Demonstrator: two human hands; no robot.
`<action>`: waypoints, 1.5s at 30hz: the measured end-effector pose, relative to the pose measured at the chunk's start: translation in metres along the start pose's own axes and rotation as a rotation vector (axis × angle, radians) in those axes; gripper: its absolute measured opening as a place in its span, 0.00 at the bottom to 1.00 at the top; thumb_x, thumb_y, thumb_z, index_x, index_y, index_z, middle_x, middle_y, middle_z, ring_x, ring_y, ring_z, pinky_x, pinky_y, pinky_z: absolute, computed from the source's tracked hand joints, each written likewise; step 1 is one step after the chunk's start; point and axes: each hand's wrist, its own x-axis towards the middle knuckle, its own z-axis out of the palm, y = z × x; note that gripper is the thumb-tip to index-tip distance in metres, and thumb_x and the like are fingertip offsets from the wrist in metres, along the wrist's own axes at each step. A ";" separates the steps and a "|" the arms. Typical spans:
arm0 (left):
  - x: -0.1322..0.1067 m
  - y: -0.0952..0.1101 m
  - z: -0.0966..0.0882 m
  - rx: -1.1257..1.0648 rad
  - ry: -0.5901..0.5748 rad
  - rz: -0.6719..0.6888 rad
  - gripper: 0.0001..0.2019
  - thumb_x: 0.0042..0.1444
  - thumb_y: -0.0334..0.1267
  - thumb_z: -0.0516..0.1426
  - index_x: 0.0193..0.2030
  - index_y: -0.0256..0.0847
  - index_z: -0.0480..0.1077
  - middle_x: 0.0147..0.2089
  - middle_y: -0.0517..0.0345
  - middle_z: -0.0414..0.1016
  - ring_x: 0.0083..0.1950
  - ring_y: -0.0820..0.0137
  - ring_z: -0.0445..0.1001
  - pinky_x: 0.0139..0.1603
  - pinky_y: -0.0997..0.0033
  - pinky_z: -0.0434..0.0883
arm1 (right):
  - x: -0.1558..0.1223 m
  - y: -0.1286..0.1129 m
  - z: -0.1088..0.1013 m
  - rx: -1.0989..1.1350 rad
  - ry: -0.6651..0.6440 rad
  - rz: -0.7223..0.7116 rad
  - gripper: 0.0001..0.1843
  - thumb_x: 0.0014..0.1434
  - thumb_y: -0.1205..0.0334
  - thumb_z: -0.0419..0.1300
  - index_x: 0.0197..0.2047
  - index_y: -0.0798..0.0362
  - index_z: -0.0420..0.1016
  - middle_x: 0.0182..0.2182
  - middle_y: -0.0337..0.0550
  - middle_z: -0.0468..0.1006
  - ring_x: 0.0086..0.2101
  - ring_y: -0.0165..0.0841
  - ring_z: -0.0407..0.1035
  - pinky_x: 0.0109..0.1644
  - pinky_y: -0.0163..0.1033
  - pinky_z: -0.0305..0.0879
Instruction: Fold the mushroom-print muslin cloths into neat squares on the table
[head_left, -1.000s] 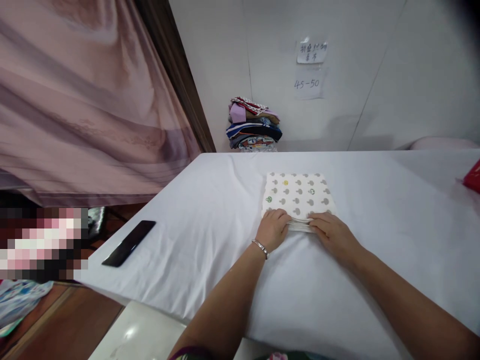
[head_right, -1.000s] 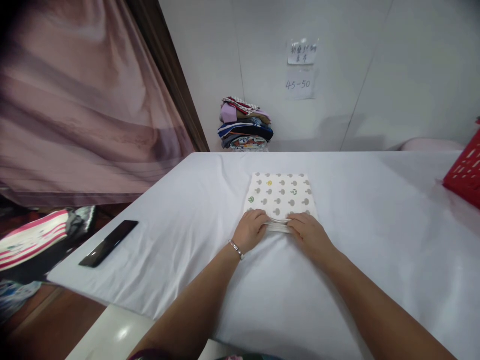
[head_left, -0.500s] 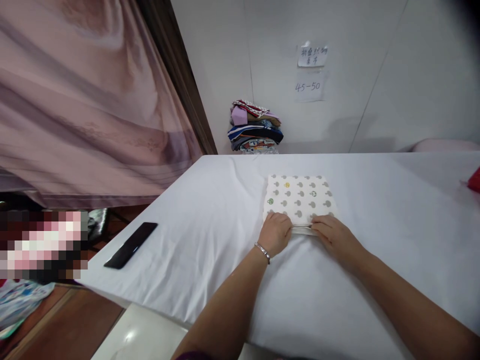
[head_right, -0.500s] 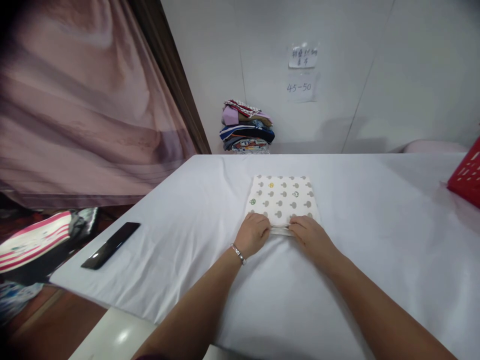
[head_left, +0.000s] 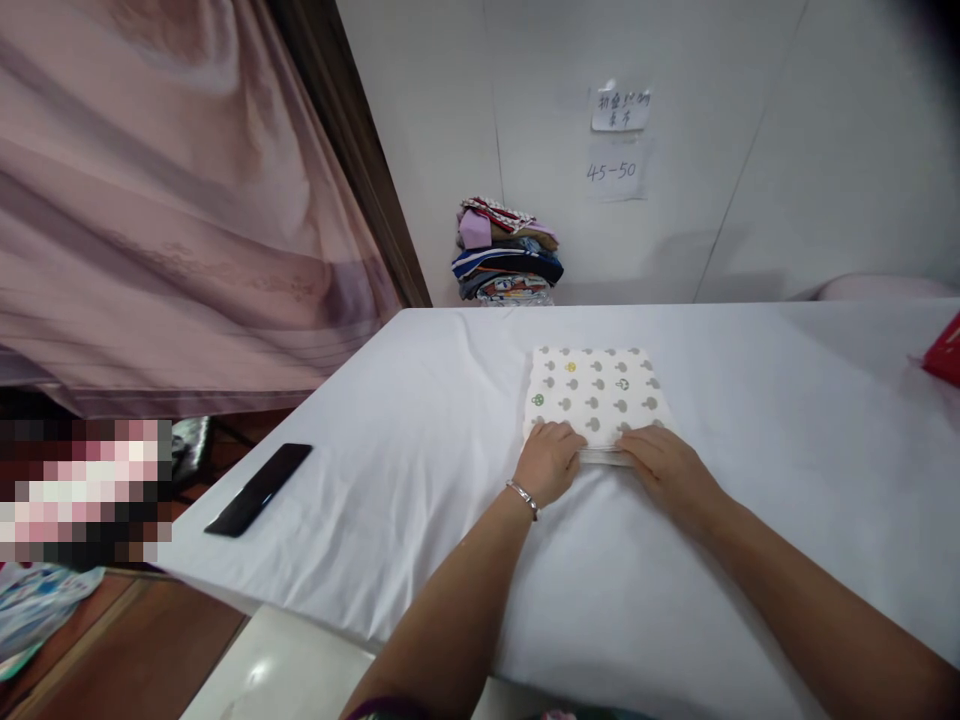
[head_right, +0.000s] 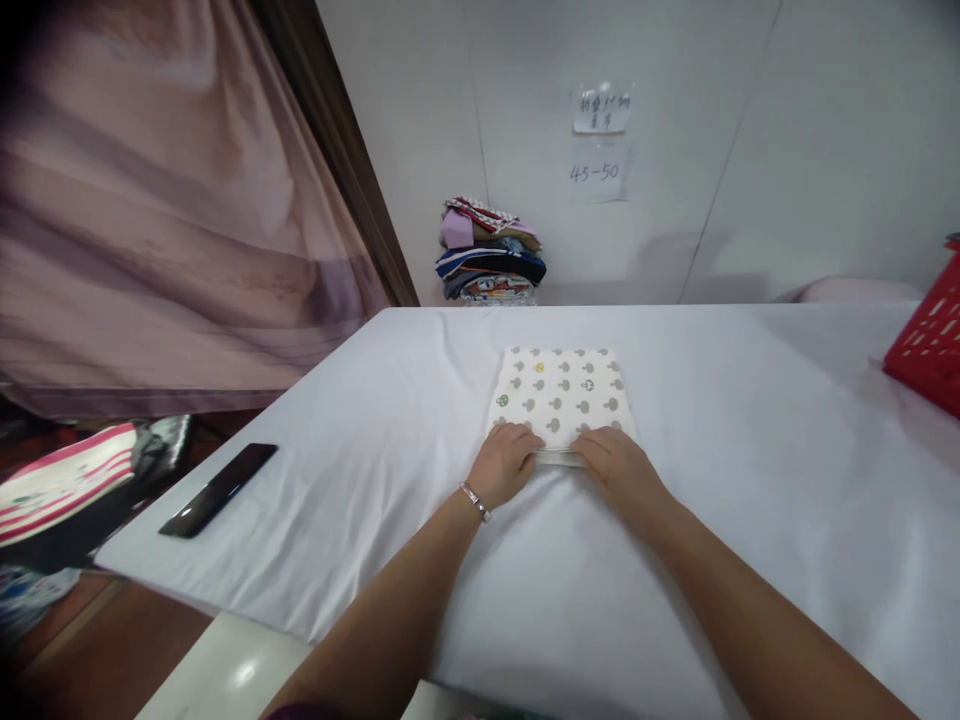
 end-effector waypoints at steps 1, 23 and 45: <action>0.000 0.000 0.000 -0.002 0.000 0.002 0.10 0.52 0.28 0.50 0.40 0.42 0.67 0.38 0.56 0.68 0.41 0.68 0.65 0.47 0.64 0.60 | 0.000 0.000 0.000 -0.003 -0.001 -0.003 0.13 0.60 0.68 0.47 0.42 0.50 0.71 0.38 0.45 0.75 0.38 0.37 0.68 0.43 0.45 0.66; 0.001 0.001 -0.002 0.000 -0.033 -0.037 0.08 0.60 0.37 0.49 0.40 0.42 0.69 0.40 0.56 0.68 0.42 0.68 0.65 0.43 0.67 0.61 | 0.000 0.002 -0.004 0.045 -0.150 0.022 0.14 0.57 0.70 0.49 0.43 0.50 0.70 0.40 0.43 0.75 0.40 0.35 0.67 0.43 0.43 0.65; 0.000 -0.003 0.000 -0.051 0.031 0.001 0.06 0.58 0.37 0.52 0.40 0.41 0.67 0.40 0.56 0.68 0.42 0.68 0.64 0.46 0.65 0.61 | -0.003 0.006 0.004 0.028 0.006 -0.050 0.12 0.60 0.68 0.48 0.44 0.49 0.69 0.39 0.44 0.75 0.39 0.35 0.68 0.41 0.43 0.67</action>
